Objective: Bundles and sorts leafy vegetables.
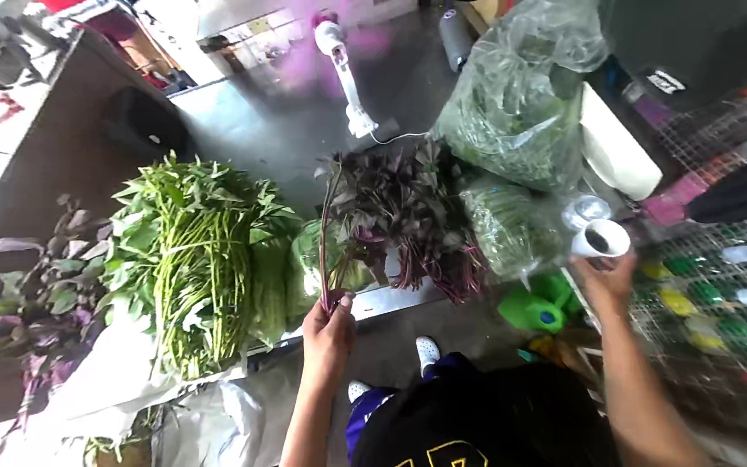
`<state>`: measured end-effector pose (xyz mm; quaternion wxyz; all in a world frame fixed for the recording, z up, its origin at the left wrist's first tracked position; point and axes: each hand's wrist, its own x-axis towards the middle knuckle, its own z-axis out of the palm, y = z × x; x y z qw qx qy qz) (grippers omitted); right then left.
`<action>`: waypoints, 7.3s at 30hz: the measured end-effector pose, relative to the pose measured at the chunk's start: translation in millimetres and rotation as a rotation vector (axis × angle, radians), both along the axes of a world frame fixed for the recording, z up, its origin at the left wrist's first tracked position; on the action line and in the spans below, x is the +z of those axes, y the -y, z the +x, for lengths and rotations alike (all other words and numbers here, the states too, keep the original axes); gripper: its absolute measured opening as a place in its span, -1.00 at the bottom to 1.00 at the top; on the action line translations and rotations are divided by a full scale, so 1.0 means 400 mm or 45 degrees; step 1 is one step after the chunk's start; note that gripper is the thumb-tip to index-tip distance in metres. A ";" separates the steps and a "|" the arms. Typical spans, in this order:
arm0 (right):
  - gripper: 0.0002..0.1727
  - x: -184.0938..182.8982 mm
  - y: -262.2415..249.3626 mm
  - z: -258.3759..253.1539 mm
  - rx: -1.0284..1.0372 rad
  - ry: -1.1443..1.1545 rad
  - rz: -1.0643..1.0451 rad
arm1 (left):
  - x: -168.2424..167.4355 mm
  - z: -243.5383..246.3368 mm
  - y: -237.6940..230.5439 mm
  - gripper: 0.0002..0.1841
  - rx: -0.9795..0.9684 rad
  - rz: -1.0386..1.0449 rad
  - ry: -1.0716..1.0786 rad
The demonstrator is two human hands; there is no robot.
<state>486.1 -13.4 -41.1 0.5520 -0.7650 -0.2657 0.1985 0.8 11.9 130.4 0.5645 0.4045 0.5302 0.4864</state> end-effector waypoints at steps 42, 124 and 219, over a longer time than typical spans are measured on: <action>-0.32 0.492 -0.134 -0.483 0.661 -0.040 0.097 | 0.081 -0.216 0.024 -0.69 -0.463 0.281 0.271; -0.69 0.395 -0.320 -0.491 1.212 -0.147 -0.121 | -0.085 0.125 -0.122 -0.80 0.022 -0.345 0.484; -0.72 0.310 -0.059 -0.711 1.116 -0.112 0.001 | -0.097 0.119 -0.027 -0.92 -0.207 -0.357 0.391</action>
